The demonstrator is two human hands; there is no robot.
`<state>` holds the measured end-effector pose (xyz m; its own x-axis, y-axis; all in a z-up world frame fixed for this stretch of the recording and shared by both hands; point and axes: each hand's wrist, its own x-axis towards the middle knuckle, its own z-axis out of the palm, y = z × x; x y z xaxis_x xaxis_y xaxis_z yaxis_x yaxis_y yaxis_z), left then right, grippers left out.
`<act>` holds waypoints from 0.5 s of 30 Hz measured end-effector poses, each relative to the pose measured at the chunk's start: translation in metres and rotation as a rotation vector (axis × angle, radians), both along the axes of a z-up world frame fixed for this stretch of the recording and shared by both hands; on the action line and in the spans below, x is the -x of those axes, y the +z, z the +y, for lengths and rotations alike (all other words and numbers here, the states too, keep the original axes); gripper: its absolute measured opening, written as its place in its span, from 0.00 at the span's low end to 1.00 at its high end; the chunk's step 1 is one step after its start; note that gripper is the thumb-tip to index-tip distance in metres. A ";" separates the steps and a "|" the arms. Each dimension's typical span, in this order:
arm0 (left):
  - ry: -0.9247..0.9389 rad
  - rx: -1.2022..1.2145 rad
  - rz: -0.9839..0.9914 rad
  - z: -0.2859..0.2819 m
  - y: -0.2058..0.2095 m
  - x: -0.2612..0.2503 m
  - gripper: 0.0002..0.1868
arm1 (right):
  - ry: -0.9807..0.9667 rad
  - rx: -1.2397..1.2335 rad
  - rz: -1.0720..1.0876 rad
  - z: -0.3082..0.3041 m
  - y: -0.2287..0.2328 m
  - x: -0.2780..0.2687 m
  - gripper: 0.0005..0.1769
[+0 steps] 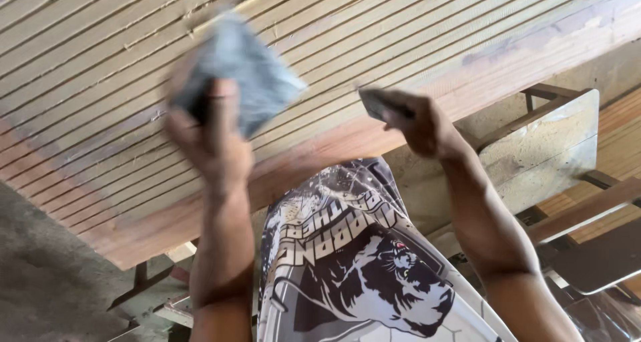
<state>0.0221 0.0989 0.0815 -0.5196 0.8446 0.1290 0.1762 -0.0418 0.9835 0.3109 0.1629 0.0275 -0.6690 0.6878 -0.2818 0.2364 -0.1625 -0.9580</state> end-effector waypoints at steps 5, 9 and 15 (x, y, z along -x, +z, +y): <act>0.156 0.092 -0.079 -0.013 -0.024 0.036 0.19 | -0.115 0.446 -0.419 0.058 -0.080 0.038 0.27; 0.196 0.180 -0.160 -0.024 -0.054 0.021 0.20 | 0.149 0.235 -0.720 0.093 -0.102 0.057 0.26; 0.170 0.299 -0.126 -0.027 -0.076 0.008 0.18 | 0.375 -0.750 -0.691 0.070 -0.140 0.055 0.33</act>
<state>0.0137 0.0715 0.0051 -0.6521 0.7354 -0.1844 0.0330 0.2705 0.9621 0.2558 0.2333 -0.1127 -0.7308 0.6263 -0.2716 0.6750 0.6037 -0.4242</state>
